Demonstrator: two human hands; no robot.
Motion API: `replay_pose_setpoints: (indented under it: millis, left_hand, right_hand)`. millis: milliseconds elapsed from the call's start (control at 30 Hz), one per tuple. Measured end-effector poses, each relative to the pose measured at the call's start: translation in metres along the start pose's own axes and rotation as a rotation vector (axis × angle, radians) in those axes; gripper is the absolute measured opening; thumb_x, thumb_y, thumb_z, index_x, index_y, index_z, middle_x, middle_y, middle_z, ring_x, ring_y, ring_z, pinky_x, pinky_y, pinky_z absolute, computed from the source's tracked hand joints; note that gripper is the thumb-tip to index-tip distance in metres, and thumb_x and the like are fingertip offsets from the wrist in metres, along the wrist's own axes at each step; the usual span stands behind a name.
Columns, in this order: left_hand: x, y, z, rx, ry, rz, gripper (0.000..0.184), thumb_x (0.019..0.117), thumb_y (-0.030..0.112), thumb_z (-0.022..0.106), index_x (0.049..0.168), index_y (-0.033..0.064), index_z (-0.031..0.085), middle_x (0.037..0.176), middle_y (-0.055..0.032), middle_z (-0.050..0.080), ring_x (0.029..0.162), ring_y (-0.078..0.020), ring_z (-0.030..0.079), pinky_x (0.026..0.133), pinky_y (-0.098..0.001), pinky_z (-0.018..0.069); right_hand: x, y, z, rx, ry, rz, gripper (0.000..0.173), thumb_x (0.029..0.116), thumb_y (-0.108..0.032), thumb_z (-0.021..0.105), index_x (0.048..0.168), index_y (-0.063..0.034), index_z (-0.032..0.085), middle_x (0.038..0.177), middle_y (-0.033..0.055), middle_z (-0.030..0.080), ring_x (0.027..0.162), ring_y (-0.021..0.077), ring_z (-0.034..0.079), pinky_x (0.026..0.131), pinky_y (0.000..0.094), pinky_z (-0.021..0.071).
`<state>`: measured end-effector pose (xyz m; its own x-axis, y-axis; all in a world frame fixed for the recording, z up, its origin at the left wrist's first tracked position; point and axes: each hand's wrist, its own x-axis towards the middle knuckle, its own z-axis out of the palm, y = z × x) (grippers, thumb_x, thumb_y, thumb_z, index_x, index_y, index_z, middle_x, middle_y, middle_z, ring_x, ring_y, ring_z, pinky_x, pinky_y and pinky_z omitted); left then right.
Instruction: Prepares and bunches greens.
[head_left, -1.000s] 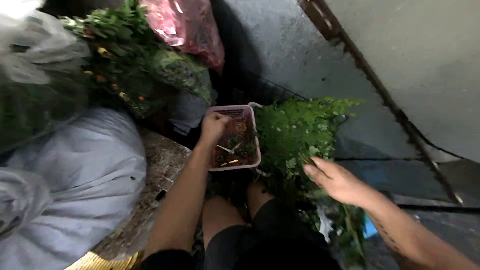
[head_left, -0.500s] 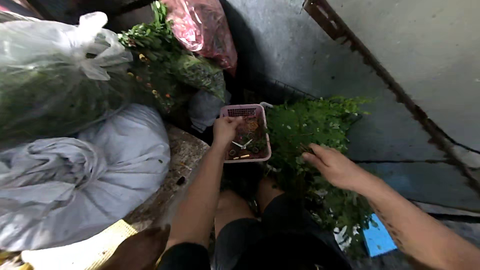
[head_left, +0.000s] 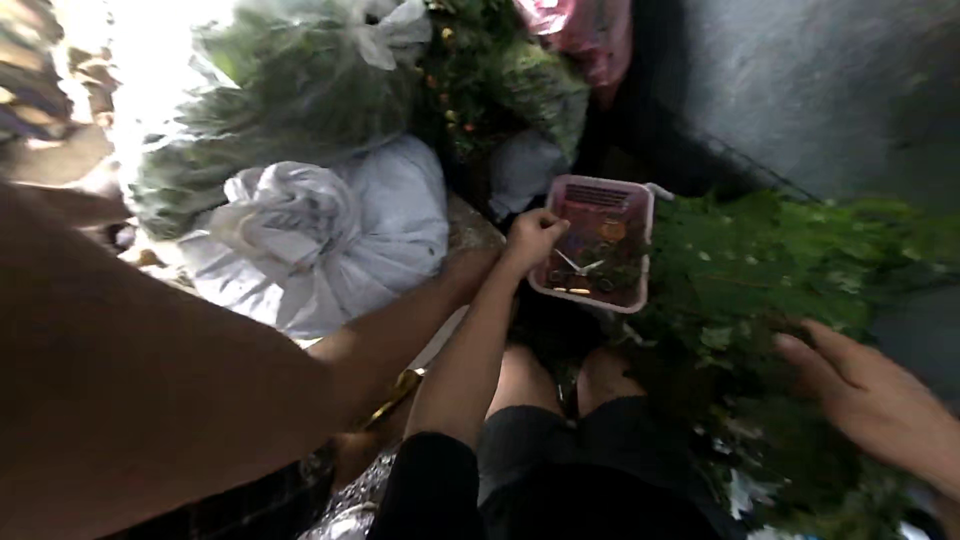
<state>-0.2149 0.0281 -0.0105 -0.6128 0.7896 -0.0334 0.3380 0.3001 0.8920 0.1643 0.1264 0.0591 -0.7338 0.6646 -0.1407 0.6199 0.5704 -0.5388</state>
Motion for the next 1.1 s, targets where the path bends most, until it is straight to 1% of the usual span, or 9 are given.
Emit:
replay_pose_setpoints:
  millis: [167, 300, 367, 567, 733, 833, 933, 1033, 1100]
  left_hand:
    - [-0.033, -0.005, -0.055, -0.276, -0.044, 0.035, 0.024, 0.1065, 0.024, 0.055, 0.112, 0.0019, 0.063, 0.102, -0.0104, 0.069, 0.082, -0.017, 0.067, 0.071, -0.0349, 0.0586]
    - [-0.023, 0.023, -0.068, -0.486, -0.071, 0.147, 0.021, 0.1076, 0.019, 0.051, 0.111, 0.0015, 0.063, 0.098, -0.0063, 0.069, 0.085, -0.0162, 0.068, 0.076, -0.0344, 0.0593]
    - [-0.02, 0.036, -0.069, -0.581, -0.053, 0.091, 0.022, 0.1089, 0.02, 0.049, 0.115, 0.0031, 0.061, 0.1, -0.0062, 0.069, 0.087, -0.0179, 0.069, 0.077, -0.036, 0.0605]
    - [-0.035, 0.043, -0.076, -0.589, -0.001, -0.062, 0.016, 0.1079, 0.02, 0.051, 0.106, 0.0065, 0.061, 0.1, -0.0073, 0.072, 0.081, -0.0173, 0.071, 0.07, -0.032, 0.0606]
    - [-0.054, 0.054, -0.084, -0.397, 0.101, 0.018, 0.02, 0.1082, 0.024, 0.053, 0.106, 0.0062, 0.061, 0.088, -0.0041, 0.075, 0.063, -0.0106, 0.067, 0.057, -0.024, 0.0561]
    - [-0.074, 0.064, -0.054, -0.343, -0.011, 0.092, 0.024, 0.1088, 0.016, 0.045, 0.123, 0.0054, 0.06, 0.109, -0.0047, 0.075, 0.069, -0.0113, 0.069, 0.06, -0.027, 0.0583]
    - [-0.098, 0.07, 0.005, -0.385, -0.109, 0.199, 0.044, 0.0965, -0.004, 0.052, 0.138, 0.0108, 0.057, 0.132, -0.0026, 0.068, 0.06, -0.0083, 0.063, 0.046, -0.0239, 0.0514]
    - [-0.115, 0.067, 0.066, -0.467, -0.333, 0.254, 0.072, 0.0923, 0.028, 0.072, 0.153, 0.0231, 0.034, 0.142, 0.0013, 0.058, 0.059, -0.0082, 0.06, 0.046, -0.0259, 0.0529]
    - [-0.126, 0.068, 0.106, -0.499, -0.49, 0.218, 0.08, 0.0892, 0.036, 0.076, 0.154, 0.0177, 0.032, 0.135, -0.0031, 0.06, 0.066, -0.0092, 0.062, 0.053, -0.0273, 0.0548]
  right_hand:
    - [0.012, 0.009, -0.012, 0.034, -0.088, 0.029, 0.063, 0.1077, -0.053, 0.032, 0.137, -0.0001, 0.051, 0.094, 0.0143, 0.059, 0.072, 0.0191, 0.057, 0.065, 0.0455, 0.0514]
    - [0.024, 0.018, -0.01, -0.001, -0.105, 0.035, 0.063, 0.1061, -0.057, 0.034, 0.132, -0.0027, 0.054, 0.084, 0.0149, 0.056, 0.065, 0.0237, 0.054, 0.06, 0.051, 0.0479]
    - [0.027, 0.024, -0.004, 0.013, -0.087, -0.01, 0.061, 0.1055, -0.058, 0.034, 0.126, -0.0053, 0.057, 0.075, 0.008, 0.052, 0.057, 0.0186, 0.05, 0.052, 0.0449, 0.0455]
    - [0.025, 0.025, 0.009, 0.063, -0.126, 0.016, 0.058, 0.1055, -0.058, 0.035, 0.121, -0.0078, 0.059, 0.075, 0.0079, 0.054, 0.06, 0.0205, 0.054, 0.054, 0.0469, 0.0472]
    - [0.023, 0.006, 0.017, 0.075, -0.13, -0.035, 0.052, 0.1075, -0.051, 0.038, 0.123, -0.007, 0.06, 0.077, 0.0091, 0.057, 0.064, 0.0222, 0.058, 0.057, 0.0487, 0.0499]
    - [0.018, -0.017, 0.016, 0.08, -0.134, -0.077, 0.034, 0.1095, -0.035, 0.046, 0.118, -0.0051, 0.061, 0.076, 0.0097, 0.059, 0.065, 0.0223, 0.061, 0.06, 0.0461, 0.0537]
    - [0.02, -0.019, 0.015, 0.073, -0.165, -0.116, 0.034, 0.1099, -0.038, 0.045, 0.115, -0.0081, 0.06, 0.072, 0.0055, 0.058, 0.062, 0.0179, 0.06, 0.058, 0.0399, 0.0534]
    - [0.016, -0.02, 0.014, 0.086, -0.181, -0.15, 0.034, 0.11, -0.04, 0.043, 0.112, -0.0094, 0.058, 0.068, 0.0024, 0.053, 0.059, 0.0147, 0.056, 0.055, 0.0358, 0.0506]
    - [0.011, -0.022, 0.012, 0.072, -0.173, -0.185, 0.032, 0.1102, -0.037, 0.044, 0.117, -0.0093, 0.059, 0.072, 0.0032, 0.057, 0.063, 0.0149, 0.059, 0.059, 0.0361, 0.0527]
